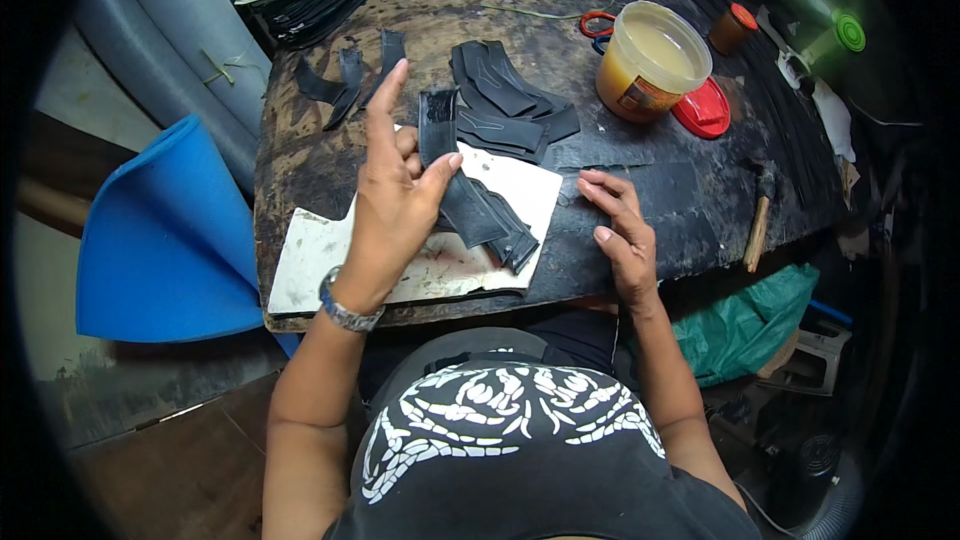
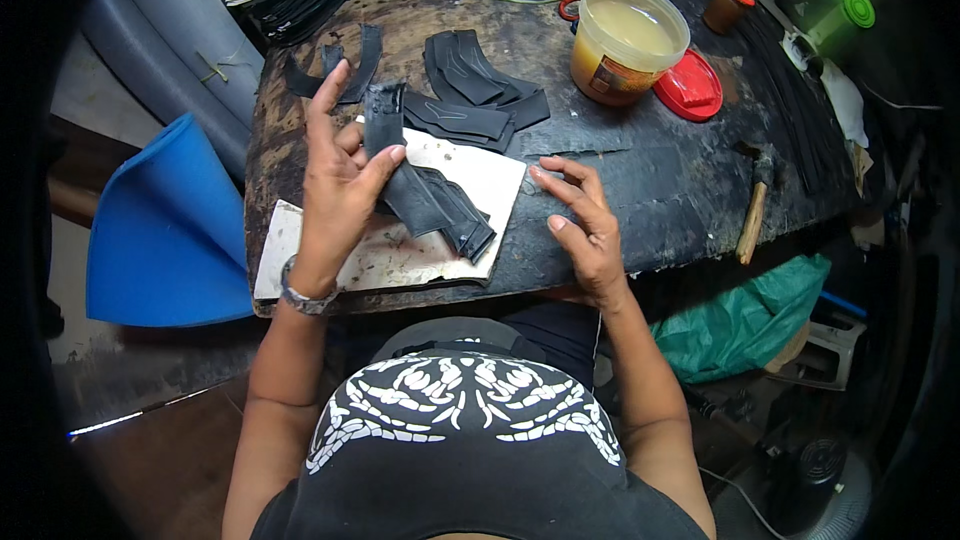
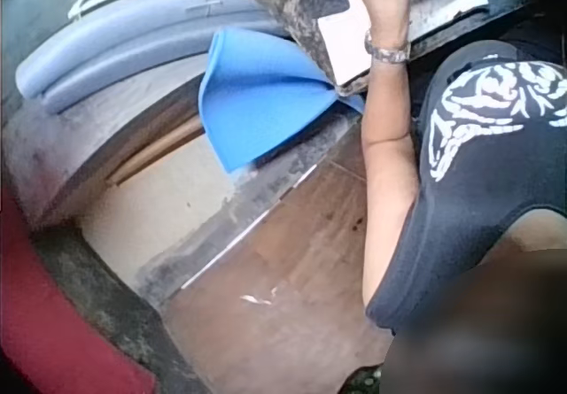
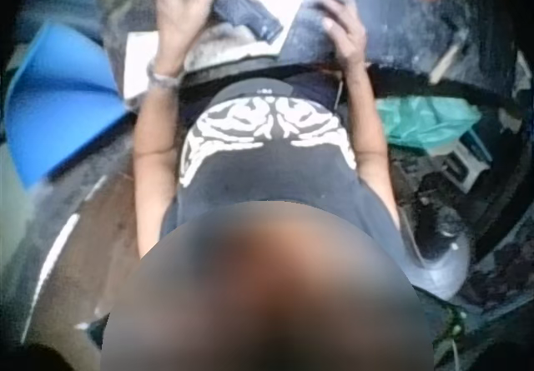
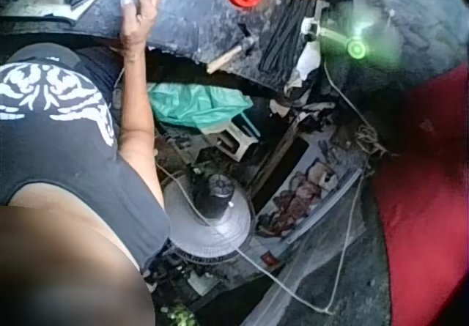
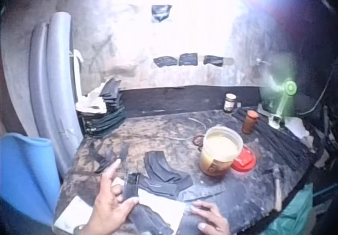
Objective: The person repeatedly picks up small black rubber pieces from a table, aligns them on a white template, and presses them together by hand. The person then places the assembled pieces back on the table and repeats the process with additional pieces. The person closes a container lid and briefly moves around the room before returning to the table.
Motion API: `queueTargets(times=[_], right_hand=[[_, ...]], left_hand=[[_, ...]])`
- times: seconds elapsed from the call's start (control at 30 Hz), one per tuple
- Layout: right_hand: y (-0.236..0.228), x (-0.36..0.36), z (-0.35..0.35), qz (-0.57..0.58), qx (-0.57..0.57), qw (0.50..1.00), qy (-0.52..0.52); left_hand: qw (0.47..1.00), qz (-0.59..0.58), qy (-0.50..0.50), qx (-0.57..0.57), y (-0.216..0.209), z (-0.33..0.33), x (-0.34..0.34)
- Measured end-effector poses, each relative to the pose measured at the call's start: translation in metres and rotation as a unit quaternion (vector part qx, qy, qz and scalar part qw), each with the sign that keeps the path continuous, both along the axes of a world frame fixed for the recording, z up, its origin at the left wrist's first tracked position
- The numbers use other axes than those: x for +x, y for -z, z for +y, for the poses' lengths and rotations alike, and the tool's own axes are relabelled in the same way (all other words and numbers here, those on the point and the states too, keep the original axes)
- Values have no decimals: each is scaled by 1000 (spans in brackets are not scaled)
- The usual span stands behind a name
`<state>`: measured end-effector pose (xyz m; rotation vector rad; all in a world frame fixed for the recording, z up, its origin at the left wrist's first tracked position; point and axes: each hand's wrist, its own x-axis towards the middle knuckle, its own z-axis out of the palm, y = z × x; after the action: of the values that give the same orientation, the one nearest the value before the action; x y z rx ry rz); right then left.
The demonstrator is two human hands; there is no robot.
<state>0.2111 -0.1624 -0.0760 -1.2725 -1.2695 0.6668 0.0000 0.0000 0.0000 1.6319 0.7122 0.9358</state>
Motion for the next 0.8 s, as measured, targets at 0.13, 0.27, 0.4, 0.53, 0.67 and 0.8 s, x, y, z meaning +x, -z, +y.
queueTargets(times=[0.13,0.27,0.4,0.53,0.67,0.8], right_hand=[[-11,-36,7,-156,0,986,64],[-16,-59,15,-309,-11,949,61],[-17,-69,25,-433,-35,898,67],[-18,-75,28,-501,-77,855,104],[-21,-83,15,-515,-59,849,103],[-22,-84,12,-491,-48,864,102]], left_hand=[[996,65,-49,30,31,-4,-4],[986,134,-81,51,50,-15,-7],[992,77,-77,68,56,-22,-8],[991,82,-79,70,57,-26,-9],[992,57,-89,71,59,-30,-7],[991,69,-82,81,59,-29,-9]])
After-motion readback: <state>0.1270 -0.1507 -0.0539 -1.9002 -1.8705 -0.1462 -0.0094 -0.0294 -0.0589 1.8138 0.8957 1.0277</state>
